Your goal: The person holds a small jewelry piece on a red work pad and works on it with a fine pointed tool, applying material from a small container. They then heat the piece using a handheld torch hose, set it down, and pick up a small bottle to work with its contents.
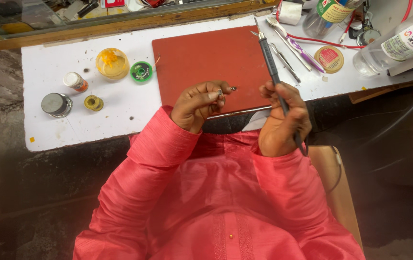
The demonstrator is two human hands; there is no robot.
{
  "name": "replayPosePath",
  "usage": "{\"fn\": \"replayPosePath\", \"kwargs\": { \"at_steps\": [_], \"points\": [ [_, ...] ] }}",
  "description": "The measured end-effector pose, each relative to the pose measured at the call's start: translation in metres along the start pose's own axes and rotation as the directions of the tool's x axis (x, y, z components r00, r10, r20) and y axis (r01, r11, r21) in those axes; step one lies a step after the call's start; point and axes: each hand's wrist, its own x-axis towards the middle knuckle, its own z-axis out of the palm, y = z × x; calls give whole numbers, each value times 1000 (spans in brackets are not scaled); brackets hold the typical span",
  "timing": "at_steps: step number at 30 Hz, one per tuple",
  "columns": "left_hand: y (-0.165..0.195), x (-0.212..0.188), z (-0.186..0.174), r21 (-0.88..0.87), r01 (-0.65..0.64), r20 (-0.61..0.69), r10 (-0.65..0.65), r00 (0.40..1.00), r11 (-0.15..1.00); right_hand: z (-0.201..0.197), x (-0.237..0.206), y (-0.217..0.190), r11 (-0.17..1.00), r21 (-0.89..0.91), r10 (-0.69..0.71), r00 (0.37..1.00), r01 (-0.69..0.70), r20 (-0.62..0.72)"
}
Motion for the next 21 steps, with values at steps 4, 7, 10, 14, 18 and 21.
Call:
{"fn": "replayPosePath", "kwargs": {
  "at_steps": [4, 7, 10, 14, 18, 21],
  "points": [
    [-15, 2, 3, 101, -21, -47, 26, 999, 995, 15, -3, -2, 988, -151, 6, 997, 5, 75],
    [-20, -1, 2, 182, -67, -63, 79, 995, 981, 24, -7, 2, 990, -137, 38, 990, -19, 134],
    [-20, 0, 1, 217, -86, -76, 104, 992, 972, 28, -9, 6, 991, -132, 28, 988, -8, 152],
    [-21, 1, 1, 141, -43, -88, 56, 995, 989, 26, -9, 5, 991, -135, 49, 982, -24, 181],
    [-19, 2, -3, 100, 35, -72, -27, 997, 994, 23, -8, 4, 989, -144, 71, 965, -35, 254],
    [-20, 3, -6, 62, 93, -68, -88, 994, 994, 23, -9, 6, 981, -170, 129, 968, -93, 216]
  ]
}}
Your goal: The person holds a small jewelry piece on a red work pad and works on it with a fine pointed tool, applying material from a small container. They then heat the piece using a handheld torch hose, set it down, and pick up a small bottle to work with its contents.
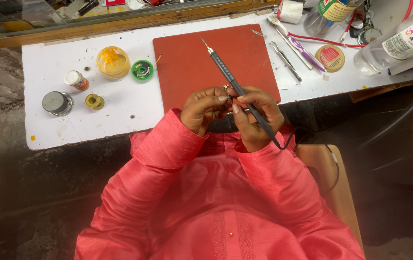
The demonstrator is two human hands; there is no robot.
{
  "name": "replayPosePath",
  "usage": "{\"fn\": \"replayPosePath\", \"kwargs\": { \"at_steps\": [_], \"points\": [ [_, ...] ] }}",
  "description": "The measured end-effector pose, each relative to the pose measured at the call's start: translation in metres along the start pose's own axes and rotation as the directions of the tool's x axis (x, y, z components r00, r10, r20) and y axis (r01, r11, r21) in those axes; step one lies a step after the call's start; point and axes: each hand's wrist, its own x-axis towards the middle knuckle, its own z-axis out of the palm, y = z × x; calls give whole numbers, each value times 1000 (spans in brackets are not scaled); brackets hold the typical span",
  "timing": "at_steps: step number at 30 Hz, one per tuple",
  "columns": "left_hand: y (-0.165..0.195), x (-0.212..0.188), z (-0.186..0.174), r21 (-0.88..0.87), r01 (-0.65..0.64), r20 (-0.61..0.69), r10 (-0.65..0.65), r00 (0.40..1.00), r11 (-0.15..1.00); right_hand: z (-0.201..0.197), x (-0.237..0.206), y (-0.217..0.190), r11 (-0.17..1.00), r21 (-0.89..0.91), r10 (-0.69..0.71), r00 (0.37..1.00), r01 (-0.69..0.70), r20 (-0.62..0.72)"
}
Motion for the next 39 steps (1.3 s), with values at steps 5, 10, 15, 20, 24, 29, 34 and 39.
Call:
{"fn": "replayPosePath", "kwargs": {
  "at_steps": [5, 10, 15, 20, 24, 29, 34, 39],
  "points": [
    [-4, 3, -1, 16, 20, -19, -19, 1000, 1000, -2, 1, 4, 1000, -6, 26, 999, -26, -21],
    [-5, 2, 0, 77, -13, -9, 14, 1000, 997, -5, 2, 10, 997, -1, 80, 995, -80, -54],
    [-6, 2, 1, 103, -4, -16, 6, 1000, 995, -4, 1, 14, 986, 98, 140, 987, -132, -77],
    [-7, 3, -1, 104, 21, -37, -18, 999, 994, -4, -1, 14, 981, 124, 162, 983, -150, -86],
    [-7, 3, -1, 66, 35, -35, -33, 999, 997, -4, -1, 13, 974, 140, 193, 977, -179, -90],
    [-4, 2, 0, 86, 51, -42, -47, 998, 995, -5, 0, 12, 975, 133, 191, 979, -180, -77],
    [-5, 0, 0, 90, -2, -14, 4, 1000, 996, -5, 1, 12, 972, 168, 177, 983, -166, -54],
    [-4, 1, 2, 126, -102, 3, 103, 995, 987, -5, 1, 13, 963, 220, 167, 985, -154, -43]
  ]
}}
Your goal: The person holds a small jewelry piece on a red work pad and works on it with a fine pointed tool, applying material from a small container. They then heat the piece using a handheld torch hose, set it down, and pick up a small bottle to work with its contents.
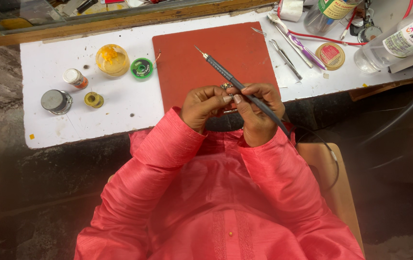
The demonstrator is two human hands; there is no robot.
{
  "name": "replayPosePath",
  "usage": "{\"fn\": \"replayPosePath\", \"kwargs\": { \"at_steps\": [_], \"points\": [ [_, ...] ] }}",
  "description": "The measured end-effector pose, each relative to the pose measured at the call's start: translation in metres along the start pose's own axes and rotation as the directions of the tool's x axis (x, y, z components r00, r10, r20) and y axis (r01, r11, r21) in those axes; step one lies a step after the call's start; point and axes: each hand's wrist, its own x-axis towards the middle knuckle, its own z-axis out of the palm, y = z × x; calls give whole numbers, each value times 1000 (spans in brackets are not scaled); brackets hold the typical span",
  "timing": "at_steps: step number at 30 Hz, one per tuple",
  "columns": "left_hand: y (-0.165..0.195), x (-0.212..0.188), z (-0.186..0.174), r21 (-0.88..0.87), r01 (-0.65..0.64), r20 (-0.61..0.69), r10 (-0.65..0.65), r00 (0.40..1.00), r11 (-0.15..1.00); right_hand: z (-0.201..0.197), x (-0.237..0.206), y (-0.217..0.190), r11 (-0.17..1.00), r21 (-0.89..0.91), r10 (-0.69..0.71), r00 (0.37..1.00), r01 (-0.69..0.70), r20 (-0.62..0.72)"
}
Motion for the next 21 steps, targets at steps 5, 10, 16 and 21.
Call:
{"fn": "replayPosePath", "kwargs": {
  "at_steps": [5, 10, 16, 21],
  "points": [
    [7, -4, 2, 26, 28, -103, -25, 994, 999, -1, 2, 6, 998, 55, 26, 999, -24, -19],
    [10, -1, -1, 271, -119, -181, 172, 968, 955, -7, 5, 4, 988, 20, -150, 984, 152, -100],
    [13, 7, -13, 388, -108, -326, 246, 913, 915, -30, -2, -10, 965, 245, -67, 991, 94, -116],
    [12, 10, -17, 441, -43, -424, 250, 870, 896, -48, -9, 4, 999, 17, -35, 988, 38, -151]
  ]
}}
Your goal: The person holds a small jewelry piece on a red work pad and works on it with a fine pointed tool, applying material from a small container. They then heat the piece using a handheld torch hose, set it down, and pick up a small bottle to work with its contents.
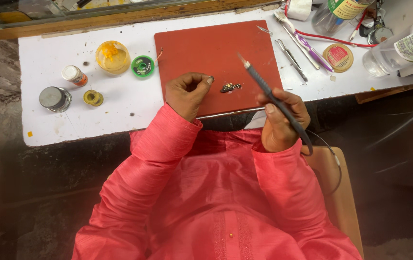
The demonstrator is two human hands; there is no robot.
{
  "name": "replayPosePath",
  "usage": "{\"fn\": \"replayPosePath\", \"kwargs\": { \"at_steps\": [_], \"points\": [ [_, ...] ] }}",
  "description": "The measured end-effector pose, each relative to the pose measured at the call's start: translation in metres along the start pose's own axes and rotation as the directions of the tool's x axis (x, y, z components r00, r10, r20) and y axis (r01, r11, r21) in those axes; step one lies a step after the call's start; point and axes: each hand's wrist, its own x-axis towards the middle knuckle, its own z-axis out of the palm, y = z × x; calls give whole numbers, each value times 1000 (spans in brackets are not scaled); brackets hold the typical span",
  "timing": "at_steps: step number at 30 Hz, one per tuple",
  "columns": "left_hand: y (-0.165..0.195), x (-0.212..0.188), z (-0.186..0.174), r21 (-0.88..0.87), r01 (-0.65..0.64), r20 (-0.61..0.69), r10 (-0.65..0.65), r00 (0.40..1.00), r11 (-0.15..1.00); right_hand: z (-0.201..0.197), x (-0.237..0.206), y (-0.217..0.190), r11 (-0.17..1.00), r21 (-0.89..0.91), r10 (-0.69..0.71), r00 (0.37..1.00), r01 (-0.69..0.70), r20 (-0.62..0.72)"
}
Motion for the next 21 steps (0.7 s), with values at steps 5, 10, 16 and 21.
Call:
{"fn": "replayPosePath", "kwargs": {
  "at_steps": [5, 10, 16, 21],
  "points": [
    [-4, 4, -1, 15, -8, -15, 8, 1000, 1000, -11, 4, 15, 997, 9, -75, 996, 75, 41],
    [-9, 6, -2, 1, -4, -14, 4, 1000, 1000, -5, 14, 13, 976, 214, 31, 999, -37, 32],
    [-7, 5, -2, 13, 12, -20, -12, 1000, 1000, 6, 20, 10, 995, 73, 52, 985, -65, 167],
    [-1, 2, 0, 34, 32, -10, -32, 999, 999, 6, 23, 15, 993, -2, 120, 984, -120, 135]
  ]
}}
